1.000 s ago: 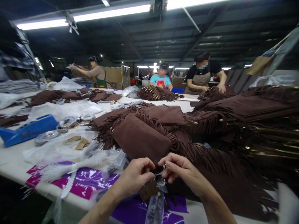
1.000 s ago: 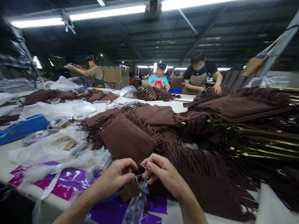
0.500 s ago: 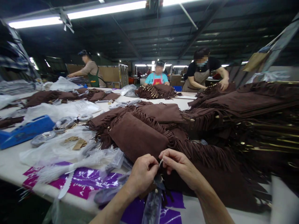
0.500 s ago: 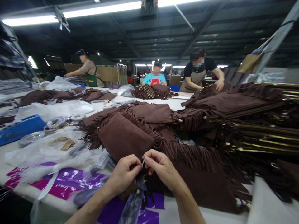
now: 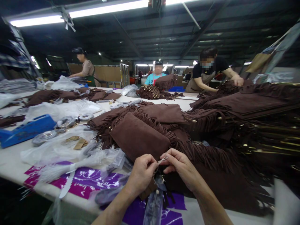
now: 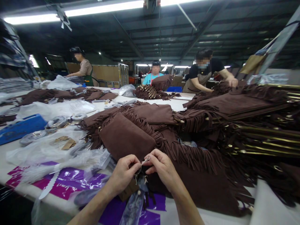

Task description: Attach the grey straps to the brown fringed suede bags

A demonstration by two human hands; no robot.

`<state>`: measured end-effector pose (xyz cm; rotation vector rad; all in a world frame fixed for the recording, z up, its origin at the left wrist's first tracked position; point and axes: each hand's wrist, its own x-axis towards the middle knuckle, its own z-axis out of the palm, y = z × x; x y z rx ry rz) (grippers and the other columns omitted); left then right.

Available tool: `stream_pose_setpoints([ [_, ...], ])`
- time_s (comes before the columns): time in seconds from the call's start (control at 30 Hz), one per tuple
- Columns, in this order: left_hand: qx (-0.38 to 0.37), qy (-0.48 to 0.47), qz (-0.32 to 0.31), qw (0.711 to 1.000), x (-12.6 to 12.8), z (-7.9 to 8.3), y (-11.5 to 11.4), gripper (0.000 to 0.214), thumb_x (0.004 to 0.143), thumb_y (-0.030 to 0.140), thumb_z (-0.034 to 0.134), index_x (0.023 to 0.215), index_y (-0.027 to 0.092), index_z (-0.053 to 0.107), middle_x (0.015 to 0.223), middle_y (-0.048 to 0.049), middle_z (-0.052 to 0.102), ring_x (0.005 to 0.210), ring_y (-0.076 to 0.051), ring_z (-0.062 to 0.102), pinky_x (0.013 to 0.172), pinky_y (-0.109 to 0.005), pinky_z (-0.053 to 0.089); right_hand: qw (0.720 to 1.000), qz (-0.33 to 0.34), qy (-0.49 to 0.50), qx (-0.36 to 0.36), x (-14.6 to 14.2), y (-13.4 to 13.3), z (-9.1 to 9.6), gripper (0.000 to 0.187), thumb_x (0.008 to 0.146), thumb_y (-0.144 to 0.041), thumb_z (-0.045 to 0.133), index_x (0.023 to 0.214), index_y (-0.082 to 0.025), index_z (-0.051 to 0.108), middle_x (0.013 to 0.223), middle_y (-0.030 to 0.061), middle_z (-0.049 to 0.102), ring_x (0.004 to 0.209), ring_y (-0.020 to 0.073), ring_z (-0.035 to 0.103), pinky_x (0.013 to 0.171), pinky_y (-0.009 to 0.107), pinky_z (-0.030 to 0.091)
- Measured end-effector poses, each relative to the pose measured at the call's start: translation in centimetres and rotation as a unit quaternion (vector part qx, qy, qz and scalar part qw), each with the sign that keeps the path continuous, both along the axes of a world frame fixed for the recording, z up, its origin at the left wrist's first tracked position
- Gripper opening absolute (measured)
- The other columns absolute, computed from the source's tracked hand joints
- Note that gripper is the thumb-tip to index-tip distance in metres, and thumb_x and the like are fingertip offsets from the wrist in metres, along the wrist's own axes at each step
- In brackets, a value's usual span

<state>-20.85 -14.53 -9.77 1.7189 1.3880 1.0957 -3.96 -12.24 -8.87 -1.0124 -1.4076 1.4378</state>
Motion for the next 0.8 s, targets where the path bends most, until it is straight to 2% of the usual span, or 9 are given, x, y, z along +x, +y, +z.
stream_pose_setpoints([
  [0.33, 0.015, 0.008, 0.008, 1.0, -0.2, -0.5, 0.0, 0.02, 0.083, 0.021, 0.05, 0.064, 0.017, 0.055, 0.067, -0.0009, 0.057, 0.067, -0.015, 0.052, 0.063, -0.025, 0.035, 0.999, -0.006, 0.036, -0.033, -0.3, -0.1, 0.0, 0.038, 0.075, -0.052, 0.075, 0.076, -0.016, 0.063, 0.081, 0.0035, 0.066, 0.079, 0.0223, 0.071, 0.054, 0.024, 0.058],
  [0.57, 0.01, -0.003, 0.001, 1.0, -0.3, -0.8, 0.4, 0.02, 0.083, 0.021, 0.049, 0.065, 0.017, 0.056, 0.067, -0.0008, 0.057, 0.067, -0.015, 0.051, 0.064, -0.026, 0.036, 0.987, 0.039, 0.147, -0.059, -0.9, -0.4, 0.2, 0.031, 0.076, -0.045, 0.077, 0.077, -0.017, 0.066, 0.09, 0.0032, 0.065, 0.078, 0.0178, 0.069, 0.059, 0.024, 0.057],
  [0.7, 0.011, 0.0, -0.002, 1.0, -0.4, -0.3, 0.0, 0.021, 0.084, 0.022, 0.048, 0.065, 0.018, 0.054, 0.068, -0.001, 0.056, 0.068, -0.016, 0.051, 0.064, -0.026, 0.036, 0.981, 0.065, 0.161, -0.083, -1.2, -0.3, 0.3, 0.028, 0.075, -0.042, 0.078, 0.077, -0.015, 0.067, 0.071, 0.002, 0.066, 0.056, 0.0109, 0.059, 0.047, 0.019, 0.046],
  [0.8, 0.051, 0.051, 0.025, 0.997, -0.8, 0.4, -2.0, 0.008, 0.084, 0.023, 0.051, 0.076, 0.02, 0.055, 0.078, -0.002, 0.057, 0.074, -0.018, 0.053, 0.068, -0.028, 0.035, 0.983, 0.064, 0.147, -0.09, -1.0, -0.3, 0.3, 0.03, 0.075, -0.043, 0.077, 0.077, -0.015, 0.066, 0.061, 0.0001, 0.064, 0.05, 0.0089, 0.053, 0.048, 0.019, 0.043],
])
